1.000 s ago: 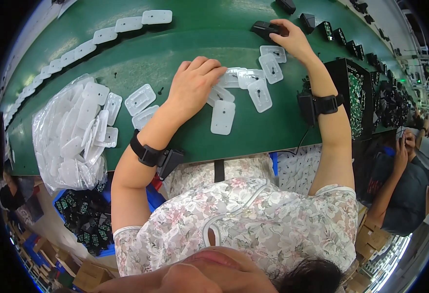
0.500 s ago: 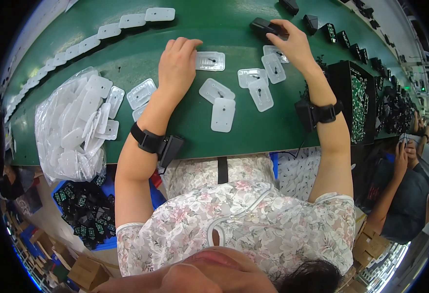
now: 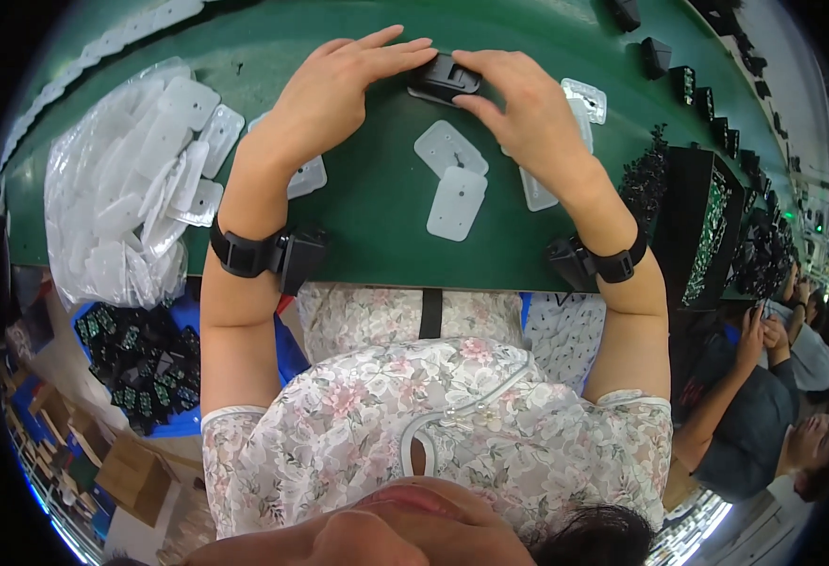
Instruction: Assembling small electronic components into white plastic housings on a factory production line.
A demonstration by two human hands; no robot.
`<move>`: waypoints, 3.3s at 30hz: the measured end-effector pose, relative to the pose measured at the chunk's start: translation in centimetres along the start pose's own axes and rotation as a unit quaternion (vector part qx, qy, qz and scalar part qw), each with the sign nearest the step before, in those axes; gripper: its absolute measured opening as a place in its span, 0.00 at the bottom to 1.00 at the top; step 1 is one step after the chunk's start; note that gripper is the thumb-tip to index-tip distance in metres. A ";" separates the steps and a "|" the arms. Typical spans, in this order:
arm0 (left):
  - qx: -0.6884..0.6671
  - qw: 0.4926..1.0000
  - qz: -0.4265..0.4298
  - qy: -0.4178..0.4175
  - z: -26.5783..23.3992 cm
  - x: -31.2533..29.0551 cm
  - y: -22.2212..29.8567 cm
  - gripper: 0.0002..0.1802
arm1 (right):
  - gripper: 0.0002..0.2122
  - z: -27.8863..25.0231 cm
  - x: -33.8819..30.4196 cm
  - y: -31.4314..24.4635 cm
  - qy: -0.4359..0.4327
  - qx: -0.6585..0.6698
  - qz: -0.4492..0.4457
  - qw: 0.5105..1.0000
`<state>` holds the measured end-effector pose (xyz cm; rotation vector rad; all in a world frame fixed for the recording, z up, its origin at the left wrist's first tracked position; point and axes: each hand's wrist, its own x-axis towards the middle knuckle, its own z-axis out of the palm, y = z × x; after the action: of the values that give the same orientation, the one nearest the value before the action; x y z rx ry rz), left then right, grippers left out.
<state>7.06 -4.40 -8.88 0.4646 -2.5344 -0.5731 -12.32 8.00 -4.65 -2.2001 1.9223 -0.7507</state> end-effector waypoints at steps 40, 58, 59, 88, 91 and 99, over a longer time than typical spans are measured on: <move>-0.370 0.874 -0.287 0.130 2.7 1.3 2.6 0.24 | 0.15 1.0 10.4 5.9 0.004 0.410 0.172 0.896; -0.281 0.941 -0.164 0.094 2.3 0.8 2.7 0.13 | 0.13 2.9 16.9 8.0 -0.153 0.297 0.188 0.924; -0.262 0.940 -0.194 0.101 1.6 -1.1 1.9 0.13 | 0.13 4.8 18.0 5.2 -0.193 0.294 0.176 0.919; 0.017 0.995 0.093 -0.029 2.4 0.4 5.7 0.32 | 0.18 -6.8 8.5 9.0 0.068 0.187 0.425 0.883; 0.079 0.996 0.040 0.006 2.4 1.0 4.9 0.33 | 0.18 -8.6 5.1 15.0 0.022 0.108 0.119 0.987; 0.095 0.993 -0.007 0.066 3.3 0.8 3.1 0.33 | 0.17 -7.0 5.9 15.1 -0.149 -0.126 0.129 0.972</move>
<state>4.01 -1.08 -9.68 0.5702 -2.4706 -0.2953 -28.52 1.14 -3.01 -1.9877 2.1762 -0.1321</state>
